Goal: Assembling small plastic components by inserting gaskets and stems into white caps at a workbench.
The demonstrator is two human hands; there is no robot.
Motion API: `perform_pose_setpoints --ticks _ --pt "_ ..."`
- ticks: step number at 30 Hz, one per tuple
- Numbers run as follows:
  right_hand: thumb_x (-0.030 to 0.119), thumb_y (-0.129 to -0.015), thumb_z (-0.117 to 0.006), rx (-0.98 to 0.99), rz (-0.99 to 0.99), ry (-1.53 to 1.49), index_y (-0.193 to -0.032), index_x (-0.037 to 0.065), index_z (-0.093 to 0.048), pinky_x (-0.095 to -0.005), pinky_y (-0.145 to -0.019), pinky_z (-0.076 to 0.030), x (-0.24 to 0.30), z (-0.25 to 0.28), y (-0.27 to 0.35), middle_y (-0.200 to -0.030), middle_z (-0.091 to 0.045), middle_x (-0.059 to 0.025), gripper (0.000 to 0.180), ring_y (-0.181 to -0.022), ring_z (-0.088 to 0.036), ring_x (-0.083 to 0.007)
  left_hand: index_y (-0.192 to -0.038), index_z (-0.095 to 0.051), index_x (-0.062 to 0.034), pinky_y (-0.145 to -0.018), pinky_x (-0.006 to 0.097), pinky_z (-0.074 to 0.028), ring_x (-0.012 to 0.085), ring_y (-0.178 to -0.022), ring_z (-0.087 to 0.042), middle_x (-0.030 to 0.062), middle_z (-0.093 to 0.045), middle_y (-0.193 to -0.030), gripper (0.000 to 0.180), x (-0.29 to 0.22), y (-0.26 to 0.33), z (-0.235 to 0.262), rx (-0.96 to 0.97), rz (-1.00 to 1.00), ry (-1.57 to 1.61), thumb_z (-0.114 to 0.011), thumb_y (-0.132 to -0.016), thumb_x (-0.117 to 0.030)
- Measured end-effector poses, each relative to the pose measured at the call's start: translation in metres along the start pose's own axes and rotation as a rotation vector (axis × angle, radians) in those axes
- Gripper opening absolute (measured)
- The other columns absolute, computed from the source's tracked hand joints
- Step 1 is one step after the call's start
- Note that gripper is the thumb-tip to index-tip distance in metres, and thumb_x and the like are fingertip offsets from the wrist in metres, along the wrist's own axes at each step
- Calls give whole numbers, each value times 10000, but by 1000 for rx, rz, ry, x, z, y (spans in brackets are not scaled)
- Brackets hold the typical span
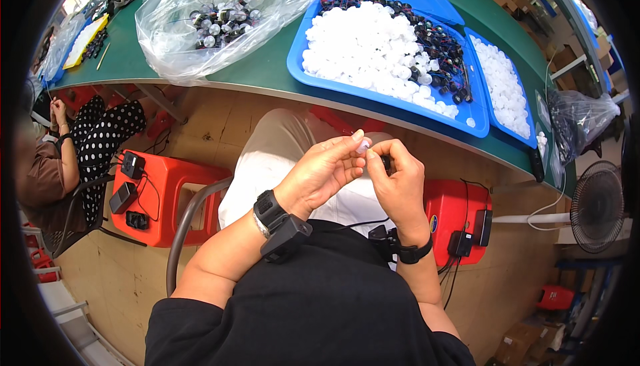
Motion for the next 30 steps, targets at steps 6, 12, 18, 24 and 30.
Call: perform_pose_setpoints --ticks 6,12,18,24,30 --pt "8 -819 -643 -41 33 31 -811 5 -580 -310 -582 -502 2 0 0 -735 -643 -111 64 -619 -638 -216 -936 -641 -52 -709 229 -514 77 -767 -592 15 -636 -858 203 0 0 -3 -28 13 15 -646 -931 -255" --pt "12 -821 -647 -71 65 56 -803 8 -574 -314 -570 -501 -1 -3 1 -734 -642 -111 76 -605 -636 -231 -1030 -632 -11 -734 228 -521 82 -776 -604 24 -646 -890 247 3 -2 2 -19 3 -13 -607 -955 -245" --pt "5 -845 -640 -40 87 43 -861 -5 -593 -317 -577 -500 -3 -4 -1 -793 -637 -123 51 -652 -637 -241 -1043 -631 -19 -783 243 -538 97 -827 -633 41 -662 -928 191 0 0 2 32 -50 -75 -642 -929 -171" --pt "-17 -862 -612 16 -50 -103 -905 -30 -608 -302 -615 -522 -1 -1 -3 -891 -634 -133 45 -745 -644 -226 -1129 -605 18 -836 272 -541 141 -900 -650 82 -660 -1017 260 -7 6 -8 -7 -167 -235 -662 -897 -88" --pt "-8 -867 -615 11 38 -48 -890 -33 -619 -295 -626 -533 -3 0 -2 -889 -644 -123 34 -749 -647 -199 -1132 -602 35 -850 280 -535 150 -941 -643 85 -650 -1052 289 -9 9 -8 -76 -186 -451 -681 -881 -86"
Point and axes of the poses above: each hand's wrist, its own y-axis away from the middle knuckle, its own z-axis out of the back of the hand, x = y × z, the point moved 1 cm from there along -y, towards the middle knuckle
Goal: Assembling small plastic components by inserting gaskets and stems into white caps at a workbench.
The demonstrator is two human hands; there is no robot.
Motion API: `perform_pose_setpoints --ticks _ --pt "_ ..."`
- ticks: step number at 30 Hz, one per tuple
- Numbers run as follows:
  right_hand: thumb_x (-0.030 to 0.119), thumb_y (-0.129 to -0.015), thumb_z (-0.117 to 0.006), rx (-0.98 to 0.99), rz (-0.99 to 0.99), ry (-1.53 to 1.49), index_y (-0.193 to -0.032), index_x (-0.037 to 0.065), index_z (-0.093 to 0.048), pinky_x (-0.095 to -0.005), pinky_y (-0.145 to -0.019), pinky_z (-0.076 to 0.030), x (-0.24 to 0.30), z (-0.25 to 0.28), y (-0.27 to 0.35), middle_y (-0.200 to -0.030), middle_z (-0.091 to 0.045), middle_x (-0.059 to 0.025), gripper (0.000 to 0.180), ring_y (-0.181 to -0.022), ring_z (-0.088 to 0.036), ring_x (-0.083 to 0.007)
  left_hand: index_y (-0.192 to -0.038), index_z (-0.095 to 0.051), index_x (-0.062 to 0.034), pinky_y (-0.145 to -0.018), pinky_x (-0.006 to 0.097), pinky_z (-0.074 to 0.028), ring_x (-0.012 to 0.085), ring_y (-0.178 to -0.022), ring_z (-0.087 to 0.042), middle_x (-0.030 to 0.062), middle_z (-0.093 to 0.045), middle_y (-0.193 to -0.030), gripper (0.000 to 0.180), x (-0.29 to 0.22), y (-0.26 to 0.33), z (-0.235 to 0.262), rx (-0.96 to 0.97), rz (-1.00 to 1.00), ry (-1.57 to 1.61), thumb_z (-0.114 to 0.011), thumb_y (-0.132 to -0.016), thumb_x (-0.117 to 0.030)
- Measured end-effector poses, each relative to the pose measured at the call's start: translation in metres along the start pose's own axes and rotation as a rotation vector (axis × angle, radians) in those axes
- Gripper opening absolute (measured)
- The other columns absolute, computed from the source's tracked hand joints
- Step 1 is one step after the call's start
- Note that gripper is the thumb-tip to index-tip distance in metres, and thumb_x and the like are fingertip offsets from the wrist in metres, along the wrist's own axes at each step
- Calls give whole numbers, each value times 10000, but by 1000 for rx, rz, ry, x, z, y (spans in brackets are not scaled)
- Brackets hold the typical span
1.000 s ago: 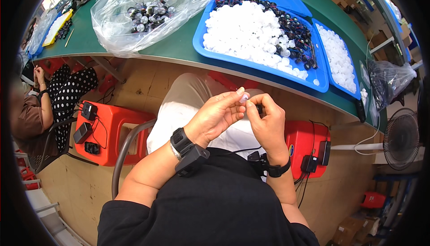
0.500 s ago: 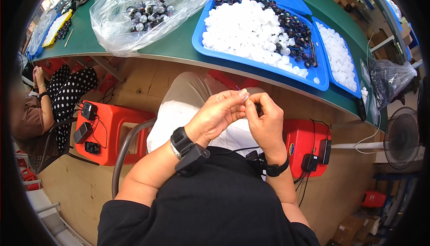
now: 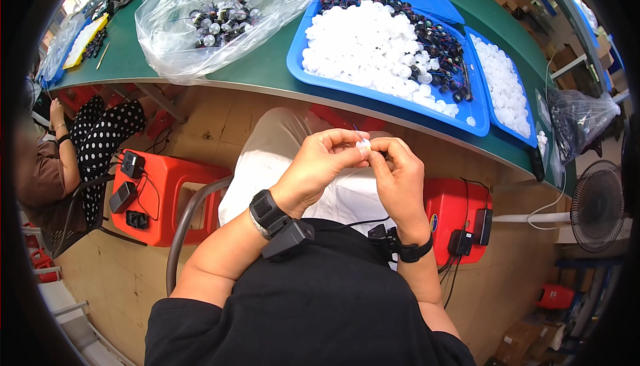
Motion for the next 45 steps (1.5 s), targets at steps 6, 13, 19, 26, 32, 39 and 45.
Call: perform_pose_setpoints --ticks 6,13,19,26,32,39,45 --pt "-28 -861 -610 6 -170 -115 -863 -37 -599 -284 -614 -529 -1 -2 3 -795 -659 -129 14 -692 -670 -191 -1138 -599 48 -839 280 -535 155 -918 -652 106 -657 -1029 310 -4 2 -3 41 -3 -54 -688 -875 -89" --pt "-28 -862 -604 36 -115 -20 -875 -41 -600 -278 -614 -525 -5 2 3 -780 -668 -129 19 -705 -681 -168 -1155 -593 44 -820 273 -533 150 -895 -653 106 -663 -1010 328 -2 1 -3 59 -19 -72 -690 -874 -96" --pt "-3 -888 -598 33 -192 -206 -932 -50 -609 -259 -659 -530 -10 0 2 -824 -672 -103 66 -753 -671 -139 -1122 -594 32 -804 269 -532 150 -877 -653 99 -654 -1008 291 2 -3 0 -4 -38 -5 -686 -876 -93" --pt "1 -914 -581 104 -226 -282 -947 -56 -603 -237 -681 -525 -15 0 2 -847 -670 -71 70 -778 -649 -94 -1048 -596 29 -807 278 -535 164 -880 -657 98 -645 -981 219 3 -4 -1 1 -36 -5 -680 -874 -76" --pt "-6 -903 -587 97 -258 -318 -919 -53 -599 -235 -675 -521 -14 1 2 -835 -671 -80 52 -777 -650 -99 -1052 -592 40 -810 280 -539 166 -886 -660 104 -645 -986 233 4 -5 3 38 -29 -56 -683 -867 -69" --pt "-13 -896 -582 126 -311 -338 -966 -54 -576 -237 -686 -519 -19 1 3 -861 -669 -92 82 -786 -646 -108 -1066 -586 44 -812 277 -543 153 -883 -660 101 -651 -985 233 4 -6 1 37 -10 -62 -670 -870 -52" --pt "0 -913 -563 157 -271 -335 -1048 -46 -506 -240 -732 -513 -13 0 2 -979 -645 -135 153 -865 -631 -116 -1085 -567 46 -799 257 -541 143 -892 -656 96 -653 -989 236 5 -9 2 18 -14 -225 -652 -887 -49"
Point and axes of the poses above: each hand's wrist, its own y-axis away from the middle knuckle, its own z-axis out of the back of the hand, x = y × z, the point moved 1 cm from there along -y, towards the middle knuckle
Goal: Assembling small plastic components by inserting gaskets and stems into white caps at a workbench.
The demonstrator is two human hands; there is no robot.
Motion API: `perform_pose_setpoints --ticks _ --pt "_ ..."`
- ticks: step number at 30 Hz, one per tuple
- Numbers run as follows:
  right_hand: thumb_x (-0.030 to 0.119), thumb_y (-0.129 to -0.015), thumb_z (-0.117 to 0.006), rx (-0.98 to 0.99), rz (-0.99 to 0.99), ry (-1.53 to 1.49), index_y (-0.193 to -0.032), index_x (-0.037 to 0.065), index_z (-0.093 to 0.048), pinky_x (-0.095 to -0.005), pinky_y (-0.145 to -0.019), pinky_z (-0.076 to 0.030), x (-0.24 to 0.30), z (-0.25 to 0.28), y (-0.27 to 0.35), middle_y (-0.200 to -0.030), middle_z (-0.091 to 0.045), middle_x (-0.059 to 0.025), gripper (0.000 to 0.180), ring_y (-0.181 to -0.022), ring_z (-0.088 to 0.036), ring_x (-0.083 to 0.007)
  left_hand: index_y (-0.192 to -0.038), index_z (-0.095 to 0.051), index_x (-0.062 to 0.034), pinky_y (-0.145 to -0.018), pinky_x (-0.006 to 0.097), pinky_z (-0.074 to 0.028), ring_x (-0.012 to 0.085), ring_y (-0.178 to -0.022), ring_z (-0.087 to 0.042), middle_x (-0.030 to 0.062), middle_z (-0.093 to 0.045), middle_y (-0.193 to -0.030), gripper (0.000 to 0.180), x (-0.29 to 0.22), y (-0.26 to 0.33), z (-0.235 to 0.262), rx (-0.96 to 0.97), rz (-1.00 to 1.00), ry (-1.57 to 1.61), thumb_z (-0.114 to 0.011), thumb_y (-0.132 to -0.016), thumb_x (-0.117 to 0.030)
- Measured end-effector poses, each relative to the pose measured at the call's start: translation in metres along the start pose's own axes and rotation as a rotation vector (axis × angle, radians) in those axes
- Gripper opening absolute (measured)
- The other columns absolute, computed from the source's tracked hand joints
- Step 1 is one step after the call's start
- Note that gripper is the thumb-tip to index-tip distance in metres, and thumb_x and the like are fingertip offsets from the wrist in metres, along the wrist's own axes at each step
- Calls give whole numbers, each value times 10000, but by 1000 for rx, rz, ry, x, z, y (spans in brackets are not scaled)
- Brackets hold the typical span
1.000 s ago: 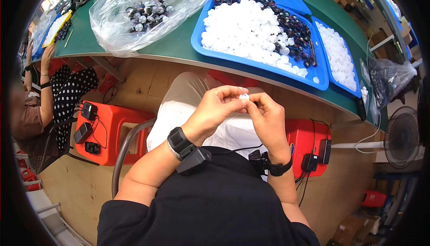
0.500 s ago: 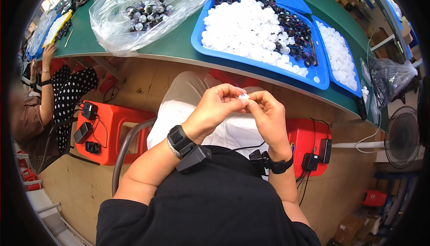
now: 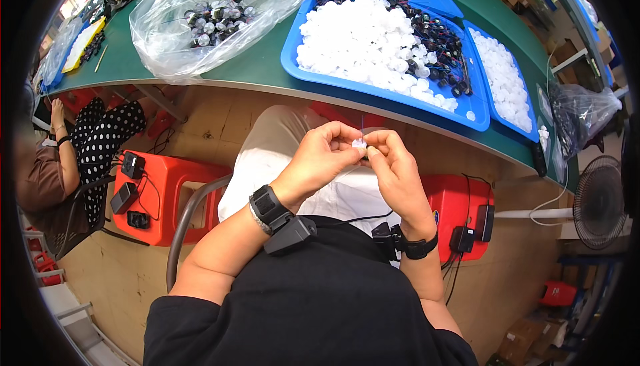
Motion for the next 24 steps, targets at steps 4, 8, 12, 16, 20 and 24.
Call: perform_pose_setpoints --ticks 4,8,12,16,20,24 --pt "58 -927 -589 -55 -32 9 -960 -32 -518 -246 -648 -499 1 -4 -1 -854 -658 -106 119 -747 -614 -101 -1087 -560 42 -782 231 -533 97 -860 -634 72 -643 -955 253 4 0 -2 -6 -61 -176 -666 -887 -70" --pt "114 -942 -595 -111 -62 137 -902 -12 -536 -238 -573 -462 -6 1 -3 -725 -646 -64 145 -644 -575 -79 -1059 -565 38 -751 216 -529 70 -827 -616 52 -634 -922 245 -1 2 -9 6 -103 -258 -686 -872 -64" --pt "126 -959 -572 -126 49 229 -894 -11 -538 -230 -568 -448 -7 2 -2 -707 -639 -58 155 -622 -556 -70 -1021 -571 25 -722 216 -526 73 -813 -621 42 -638 -900 203 5 -1 -6 -1 -87 -270 -683 -866 -44" --pt "123 -978 -535 -145 19 -156 -936 -7 -545 -232 -616 -490 -8 3 -4 -854 -657 -82 137 -722 -595 -88 -1008 -574 17 -713 213 -523 74 -805 -624 36 -640 -884 185 -5 4 -10 -11 -59 -73 -678 -863 -31" --pt "111 -962 -570 -59 -77 -266 -1017 -16 -560 -236 -730 -516 -2 4 -4 -971 -639 -89 139 -839 -617 -107 -1011 -575 16 -705 205 -516 63 -800 -610 38 -629 -896 189 -2 4 -8 -67 -97 -107 -680 -861 -30" --pt "86 -920 -635 -52 -50 -181 -998 -16 -601 -237 -766 -500 -8 3 -4 -945 -637 -65 133 -857 -613 -108 -993 -585 3 -736 216 -506 61 -813 -584 35 -611 -937 186 2 2 -8 -48 -126 -254 -684 -862 -83"
Point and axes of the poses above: each hand's wrist, its own y-axis away from the middle knuckle, its own z-axis out of the back of the hand, x = y × z, the point moved 1 cm from there along -y, towards the middle knuckle
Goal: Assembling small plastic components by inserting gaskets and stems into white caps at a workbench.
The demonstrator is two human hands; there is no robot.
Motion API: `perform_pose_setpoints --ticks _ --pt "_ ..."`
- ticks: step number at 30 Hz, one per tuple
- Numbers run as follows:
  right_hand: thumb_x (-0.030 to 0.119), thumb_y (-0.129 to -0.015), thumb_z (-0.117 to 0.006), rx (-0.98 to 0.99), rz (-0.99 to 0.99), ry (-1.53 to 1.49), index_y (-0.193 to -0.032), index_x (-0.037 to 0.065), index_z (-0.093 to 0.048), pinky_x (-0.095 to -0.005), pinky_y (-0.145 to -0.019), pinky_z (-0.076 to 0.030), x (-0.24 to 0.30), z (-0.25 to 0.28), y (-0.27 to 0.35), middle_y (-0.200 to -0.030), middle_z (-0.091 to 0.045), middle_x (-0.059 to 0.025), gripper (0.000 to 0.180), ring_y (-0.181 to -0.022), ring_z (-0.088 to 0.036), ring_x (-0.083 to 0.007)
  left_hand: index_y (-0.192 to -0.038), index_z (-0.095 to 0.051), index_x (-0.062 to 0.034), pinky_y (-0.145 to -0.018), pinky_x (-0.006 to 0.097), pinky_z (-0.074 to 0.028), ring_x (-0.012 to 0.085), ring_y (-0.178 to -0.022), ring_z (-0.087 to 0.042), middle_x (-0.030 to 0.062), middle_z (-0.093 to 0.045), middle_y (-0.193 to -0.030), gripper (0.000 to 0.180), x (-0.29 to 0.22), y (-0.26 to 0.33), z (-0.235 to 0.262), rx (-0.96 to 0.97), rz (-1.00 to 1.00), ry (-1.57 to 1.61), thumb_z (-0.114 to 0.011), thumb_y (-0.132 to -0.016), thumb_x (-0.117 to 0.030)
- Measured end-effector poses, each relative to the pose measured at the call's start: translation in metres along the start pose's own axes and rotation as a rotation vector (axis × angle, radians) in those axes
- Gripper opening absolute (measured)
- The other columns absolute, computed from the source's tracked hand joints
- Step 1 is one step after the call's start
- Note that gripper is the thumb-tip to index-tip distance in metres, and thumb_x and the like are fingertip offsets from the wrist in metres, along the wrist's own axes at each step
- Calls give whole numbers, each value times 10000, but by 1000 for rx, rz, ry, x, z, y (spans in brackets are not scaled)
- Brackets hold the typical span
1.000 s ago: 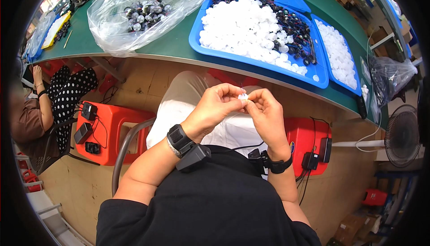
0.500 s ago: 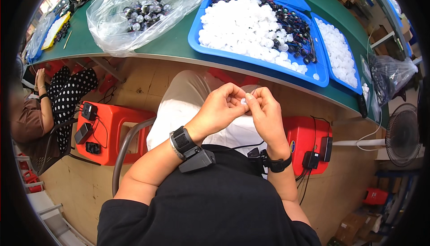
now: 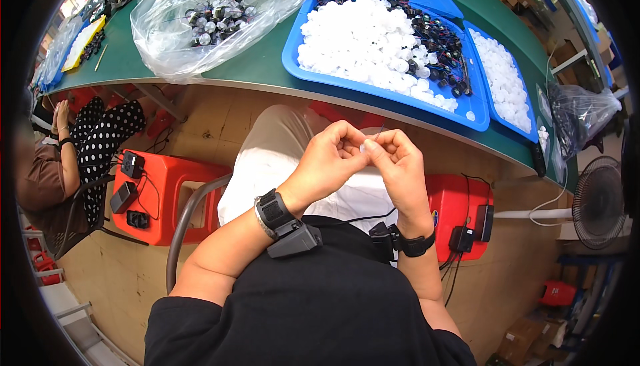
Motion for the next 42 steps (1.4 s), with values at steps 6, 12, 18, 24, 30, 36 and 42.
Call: perform_pose_setpoints --ticks 6,12,18,24,30,36,42 --pt "62 -886 -674 -141 215 91 -887 15 -639 -233 -732 -480 5 3 -3 -880 -637 -5 58 -812 -579 -74 -1124 -551 -4 -794 233 -518 109 -896 -632 45 -620 -1017 286 -3 1 1 13 34 249 -676 -871 -47" --pt "62 -903 -654 -120 160 -32 -892 13 -633 -215 -727 -467 5 4 -3 -840 -639 -6 54 -787 -569 -63 -1136 -558 -11 -882 292 -538 167 -968 -654 70 -631 -1048 245 16 -1 8 164 225 684 -633 -918 -92" --pt "65 -909 -646 -139 145 -32 -902 12 -623 -216 -725 -467 2 6 -3 -849 -646 -16 58 -784 -575 -69 -1151 -560 0 -900 302 -531 153 -972 -644 78 -634 -1043 251 4 6 -1 147 175 763 -600 -950 -145" --pt "68 -914 -640 -140 178 -26 -911 11 -619 -217 -704 -465 -3 1 -3 -862 -642 -21 61 -763 -567 -65 -1170 -549 3 -863 290 -535 134 -894 -648 75 -635 -1021 279 9 3 1 130 174 674 -610 -946 -153" --pt "74 -925 -627 -140 112 -106 -912 4 -615 -215 -658 -465 -8 -1 -4 -848 -629 -19 73 -722 -570 -59 -1167 -560 10 -785 252 -539 127 -836 -653 58 -638 -954 280 1 5 -5 44 105 568 -640 -916 -89" --pt "116 -935 -623 -111 -7 -313 -887 38 -611 -214 -636 -462 -12 3 -6 -836 -623 -15 93 -666 -562 -68 -1166 -587 1 -708 224 -514 88 -797 -614 19 -629 -898 285 -5 7 -3 -3 -5 364 -659 -899 -69" --pt "157 -951 -603 -37 -194 -546 -914 68 -577 -212 -630 -447 -12 1 -7 -831 -605 -13 100 -669 -540 -77 -1161 -604 -9 -709 216 -499 75 -778 -588 14 -627 -889 280 -6 7 -4 -11 -56 272 -666 -894 -69"
Point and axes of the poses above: each hand's wrist, its own y-axis away from the middle knuckle, its own z-axis out of the back of the hand, x = y × z, the point moved 1 cm from there along -y, towards the middle knuckle
